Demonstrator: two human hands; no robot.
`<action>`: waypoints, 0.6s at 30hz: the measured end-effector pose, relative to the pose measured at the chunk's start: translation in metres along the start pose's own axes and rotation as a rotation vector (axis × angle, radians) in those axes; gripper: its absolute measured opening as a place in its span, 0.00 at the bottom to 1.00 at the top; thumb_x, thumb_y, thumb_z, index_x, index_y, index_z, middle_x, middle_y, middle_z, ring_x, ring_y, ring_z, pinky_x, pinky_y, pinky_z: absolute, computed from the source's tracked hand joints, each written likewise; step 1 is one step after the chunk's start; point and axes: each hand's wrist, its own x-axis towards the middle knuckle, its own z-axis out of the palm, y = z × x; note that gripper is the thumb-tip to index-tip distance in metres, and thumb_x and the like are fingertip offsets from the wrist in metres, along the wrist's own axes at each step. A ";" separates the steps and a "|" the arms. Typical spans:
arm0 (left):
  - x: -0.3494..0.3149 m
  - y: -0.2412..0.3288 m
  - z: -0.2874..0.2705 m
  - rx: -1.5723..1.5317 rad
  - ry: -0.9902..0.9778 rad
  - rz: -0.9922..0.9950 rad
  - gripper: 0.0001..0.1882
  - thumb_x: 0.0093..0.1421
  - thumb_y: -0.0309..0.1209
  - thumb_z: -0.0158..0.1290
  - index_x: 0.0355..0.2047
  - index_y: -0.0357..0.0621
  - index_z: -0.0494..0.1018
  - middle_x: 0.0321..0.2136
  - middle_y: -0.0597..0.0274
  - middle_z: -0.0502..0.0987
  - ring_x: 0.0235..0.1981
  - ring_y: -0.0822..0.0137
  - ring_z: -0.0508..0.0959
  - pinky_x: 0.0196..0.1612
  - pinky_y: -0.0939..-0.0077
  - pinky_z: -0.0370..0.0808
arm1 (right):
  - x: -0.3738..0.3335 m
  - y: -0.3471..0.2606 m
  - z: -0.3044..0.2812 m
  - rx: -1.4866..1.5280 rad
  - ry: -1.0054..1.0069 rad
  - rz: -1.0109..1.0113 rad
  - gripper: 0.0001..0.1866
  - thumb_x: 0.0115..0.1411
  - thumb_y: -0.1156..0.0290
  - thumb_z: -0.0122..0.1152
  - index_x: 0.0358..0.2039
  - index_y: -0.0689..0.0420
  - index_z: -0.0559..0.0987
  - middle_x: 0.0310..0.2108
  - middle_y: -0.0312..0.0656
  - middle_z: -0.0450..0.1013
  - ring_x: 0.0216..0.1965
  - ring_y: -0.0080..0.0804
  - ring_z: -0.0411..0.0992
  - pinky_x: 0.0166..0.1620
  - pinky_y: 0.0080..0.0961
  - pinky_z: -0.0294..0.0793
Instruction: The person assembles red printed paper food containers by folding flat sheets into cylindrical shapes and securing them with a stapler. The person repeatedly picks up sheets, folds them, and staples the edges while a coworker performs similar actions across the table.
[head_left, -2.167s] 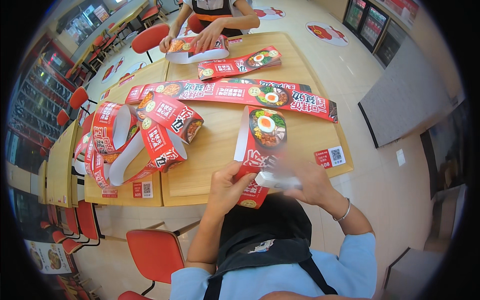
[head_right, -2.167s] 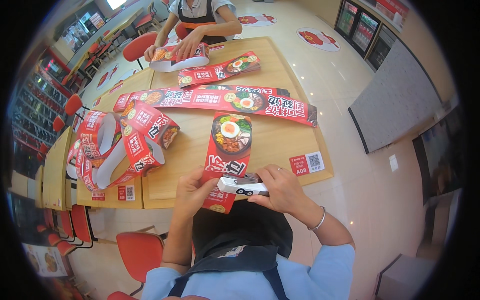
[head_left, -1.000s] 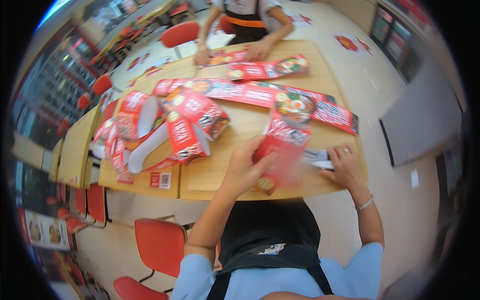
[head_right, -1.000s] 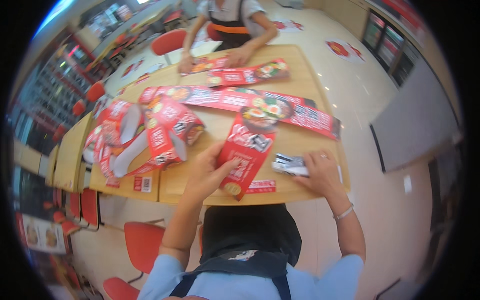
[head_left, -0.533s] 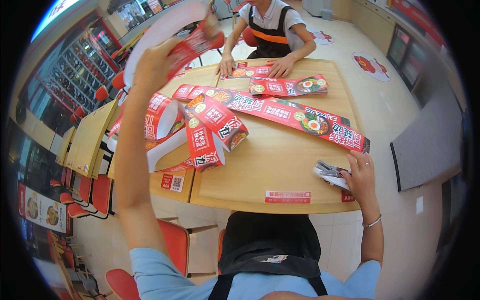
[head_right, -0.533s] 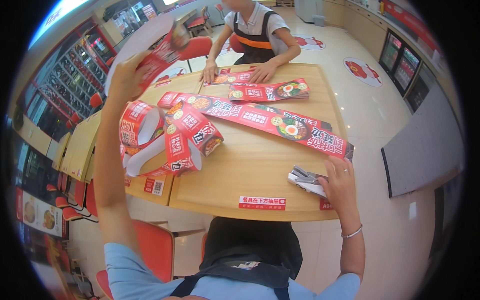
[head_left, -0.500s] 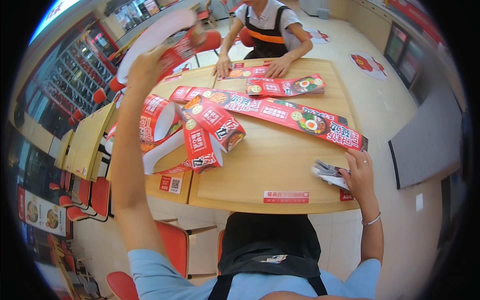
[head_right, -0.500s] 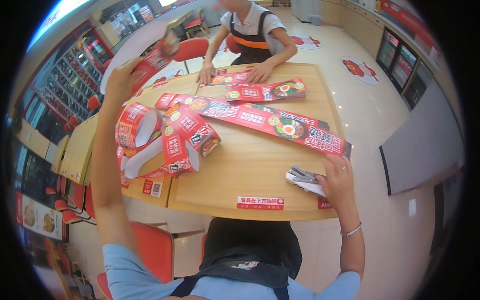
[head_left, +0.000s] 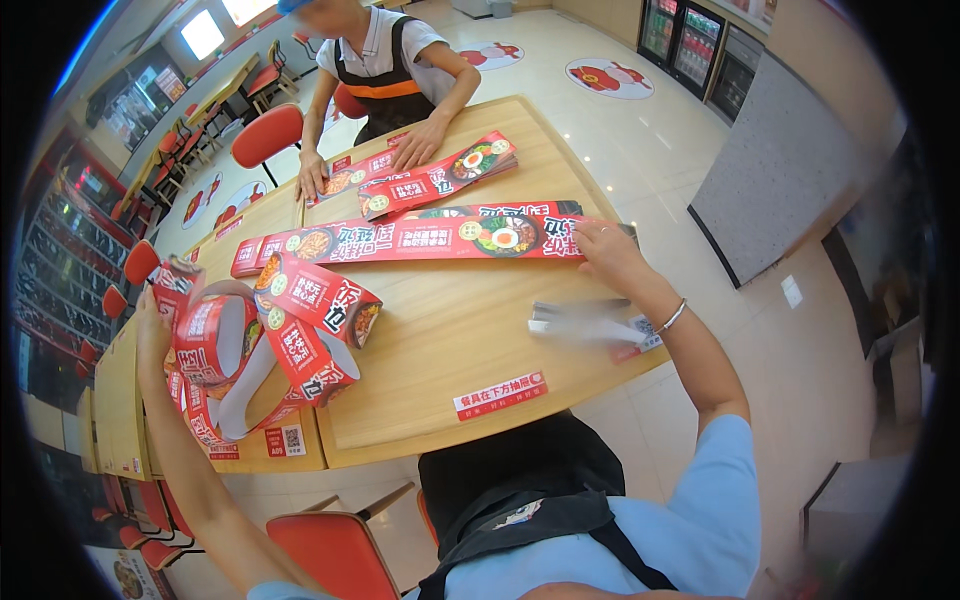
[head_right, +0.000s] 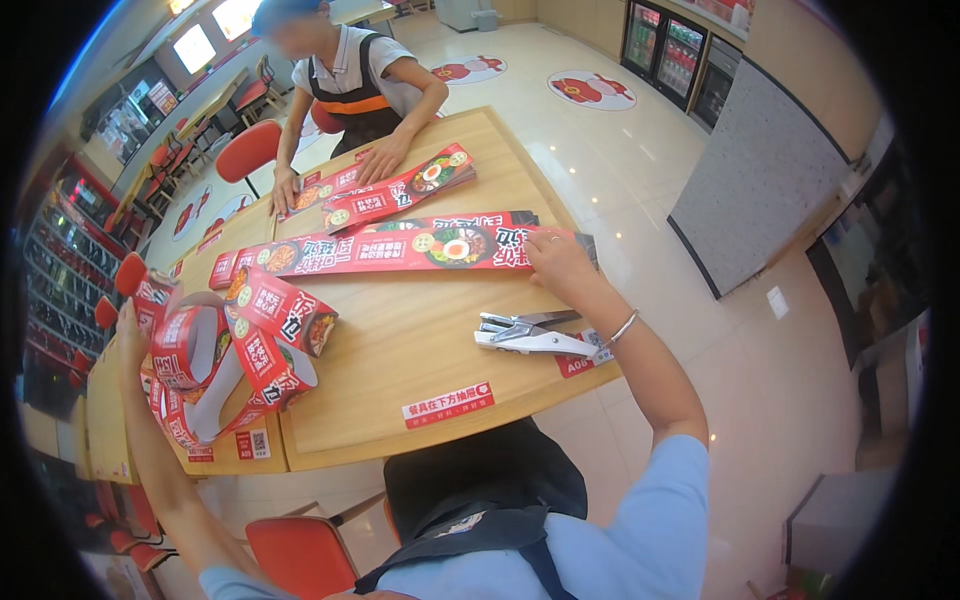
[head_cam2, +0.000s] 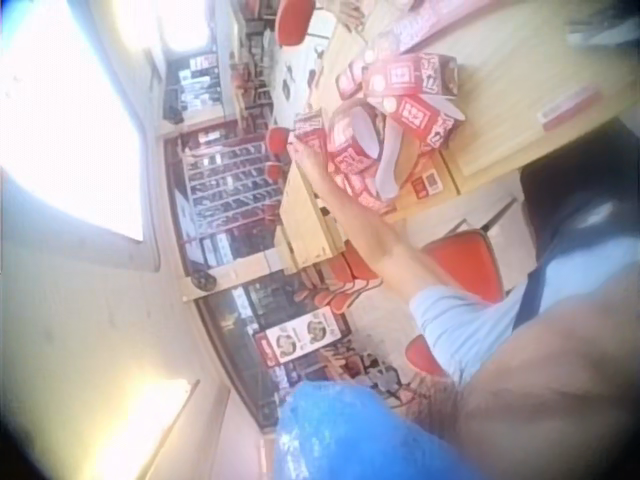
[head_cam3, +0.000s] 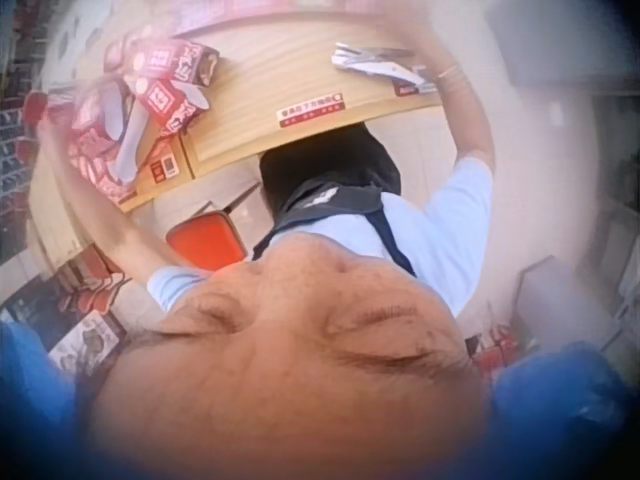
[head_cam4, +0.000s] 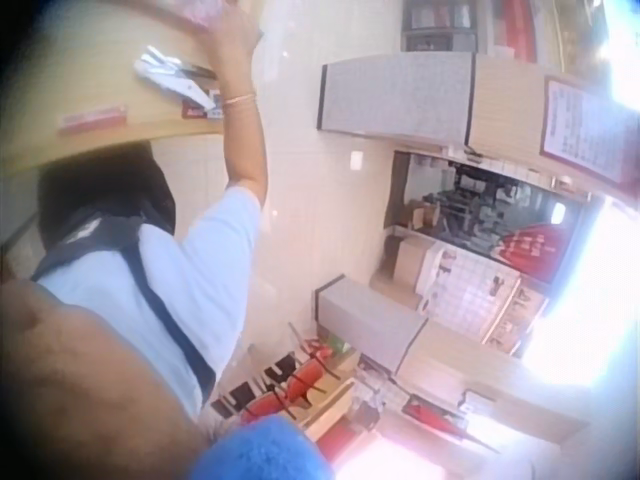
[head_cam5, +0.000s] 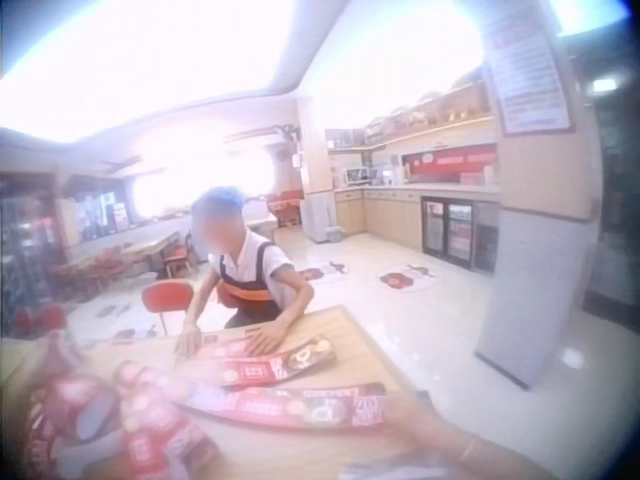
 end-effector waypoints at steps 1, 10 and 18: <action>-0.002 0.002 -0.007 0.139 0.107 0.019 0.32 0.54 0.19 0.55 0.59 0.34 0.59 0.58 0.44 0.65 0.59 0.47 0.65 0.59 0.62 0.64 | 0.003 0.000 0.007 -0.041 -0.039 -0.009 0.12 0.50 0.74 0.60 0.37 0.61 0.76 0.41 0.44 0.73 0.45 0.36 0.73 0.50 0.32 0.71; -0.130 0.345 -0.058 -1.563 -1.131 0.110 0.23 0.63 0.35 0.52 0.56 0.39 0.66 0.51 0.58 0.72 0.53 0.64 0.72 0.58 0.69 0.66 | -0.012 -0.022 -0.049 -0.140 0.257 -0.007 0.07 0.49 0.78 0.56 0.31 0.58 0.76 0.31 0.41 0.74 0.36 0.31 0.75 0.51 0.33 0.71; -0.128 0.494 -0.019 -2.771 -0.817 -0.988 0.20 0.66 0.31 0.48 0.56 0.38 0.62 0.54 0.51 0.69 0.56 0.57 0.70 0.61 0.60 0.67 | -0.057 -0.096 -0.120 0.052 0.430 -0.264 0.10 0.50 0.76 0.61 0.35 0.58 0.78 0.37 0.40 0.75 0.37 0.32 0.76 0.51 0.32 0.70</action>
